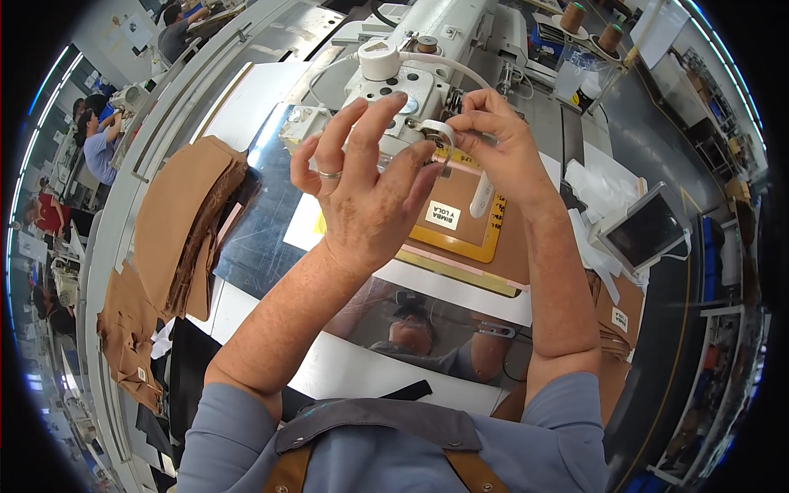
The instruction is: Using an industrial sewing machine to sew straps and components for leather products.
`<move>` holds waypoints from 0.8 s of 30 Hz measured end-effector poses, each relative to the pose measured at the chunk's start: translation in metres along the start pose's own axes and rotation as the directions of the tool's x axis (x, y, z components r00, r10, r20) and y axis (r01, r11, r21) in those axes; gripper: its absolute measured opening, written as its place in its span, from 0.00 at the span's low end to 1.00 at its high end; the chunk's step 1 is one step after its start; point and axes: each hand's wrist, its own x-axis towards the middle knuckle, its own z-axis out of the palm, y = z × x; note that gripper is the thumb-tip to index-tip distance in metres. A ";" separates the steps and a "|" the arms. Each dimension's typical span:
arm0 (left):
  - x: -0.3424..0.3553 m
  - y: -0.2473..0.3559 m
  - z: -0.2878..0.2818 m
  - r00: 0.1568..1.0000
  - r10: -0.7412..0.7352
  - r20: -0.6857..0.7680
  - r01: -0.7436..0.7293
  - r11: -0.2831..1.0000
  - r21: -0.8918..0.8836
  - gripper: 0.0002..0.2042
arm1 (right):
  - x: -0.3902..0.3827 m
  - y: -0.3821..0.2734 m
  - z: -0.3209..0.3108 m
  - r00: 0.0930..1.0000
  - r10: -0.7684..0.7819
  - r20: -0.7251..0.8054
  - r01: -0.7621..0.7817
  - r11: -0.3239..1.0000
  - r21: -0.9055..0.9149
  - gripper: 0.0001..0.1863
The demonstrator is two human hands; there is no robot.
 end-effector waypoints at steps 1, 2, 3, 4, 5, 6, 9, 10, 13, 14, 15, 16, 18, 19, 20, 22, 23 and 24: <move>0.003 0.002 0.000 1.000 0.022 0.016 -0.023 0.997 0.071 0.13 | 0.000 0.001 -0.001 1.000 0.001 -0.003 -0.001 1.000 0.000 0.09; 0.005 0.003 0.002 1.000 0.025 0.017 -0.026 0.997 0.069 0.13 | 0.001 0.002 -0.001 1.000 0.007 0.010 -0.007 1.000 0.000 0.09; 0.008 0.004 0.003 1.000 0.011 0.028 -0.013 0.996 0.085 0.13 | 0.002 0.003 -0.003 1.000 0.013 0.023 -0.013 1.000 -0.001 0.10; 0.010 0.005 0.005 0.999 -0.003 0.038 -0.001 0.995 0.101 0.12 | 0.002 0.003 -0.003 1.000 0.014 0.018 -0.014 1.000 -0.001 0.10; 0.011 0.006 0.005 0.999 0.001 0.040 -0.005 0.995 0.098 0.12 | 0.003 0.002 -0.003 1.000 0.008 0.025 -0.008 1.000 -0.010 0.10; 0.012 0.006 0.005 0.999 -0.005 0.050 0.000 0.995 0.101 0.12 | 0.003 0.002 -0.003 0.999 0.002 0.032 -0.001 1.000 -0.018 0.10; 0.013 0.004 0.009 0.998 -0.016 0.056 0.011 0.996 0.087 0.11 | 0.003 0.005 -0.004 0.999 -0.004 0.038 0.004 1.000 -0.015 0.11; 0.014 0.003 0.010 0.998 -0.026 0.048 0.023 0.997 0.072 0.10 | 0.004 0.006 -0.004 0.999 -0.001 0.032 0.002 1.000 -0.014 0.11; 0.015 0.000 0.012 0.999 -0.024 0.032 0.022 0.998 0.061 0.09 | 0.006 0.007 -0.005 0.999 -0.012 0.044 0.013 1.000 -0.028 0.11; 0.015 0.000 0.012 1.000 -0.009 0.020 0.008 0.998 0.069 0.08 | 0.005 0.008 -0.005 0.999 -0.022 0.048 0.023 0.999 -0.038 0.11; 0.014 0.000 0.012 1.000 -0.008 0.022 0.006 0.998 0.070 0.08 | 0.005 0.008 -0.006 0.998 -0.033 0.054 0.035 0.998 -0.046 0.11; 0.012 0.000 0.013 1.000 0.010 0.015 -0.011 0.998 0.064 0.08 | 0.005 0.008 -0.006 0.998 -0.033 0.053 0.035 0.998 -0.043 0.11; 0.006 -0.001 0.012 0.999 0.030 0.010 -0.030 0.998 0.056 0.08 | 0.004 0.008 -0.007 0.998 -0.031 0.052 0.032 0.999 -0.025 0.11; 0.003 0.000 0.010 0.999 0.034 0.013 -0.035 0.998 0.044 0.08 | 0.004 0.009 -0.007 0.998 -0.029 0.049 0.030 0.999 -0.025 0.11; 0.000 0.000 0.010 0.999 0.038 0.016 -0.039 0.999 0.032 0.08 | 0.005 0.010 -0.008 0.998 -0.036 0.051 0.037 0.999 -0.029 0.11; -0.005 0.000 0.011 1.000 0.004 0.004 -0.004 1.000 0.008 0.09 | 0.005 0.011 -0.007 0.998 -0.041 0.050 0.043 0.999 -0.030 0.10; -0.006 0.000 0.011 0.999 -0.032 -0.010 0.032 0.999 -0.016 0.10 | 0.006 0.010 -0.007 0.998 -0.037 0.055 0.038 0.999 -0.027 0.10; -0.005 0.000 0.012 1.000 -0.029 -0.007 0.029 0.999 -0.019 0.10 | 0.006 0.010 -0.007 0.998 -0.031 0.060 0.033 0.999 -0.027 0.11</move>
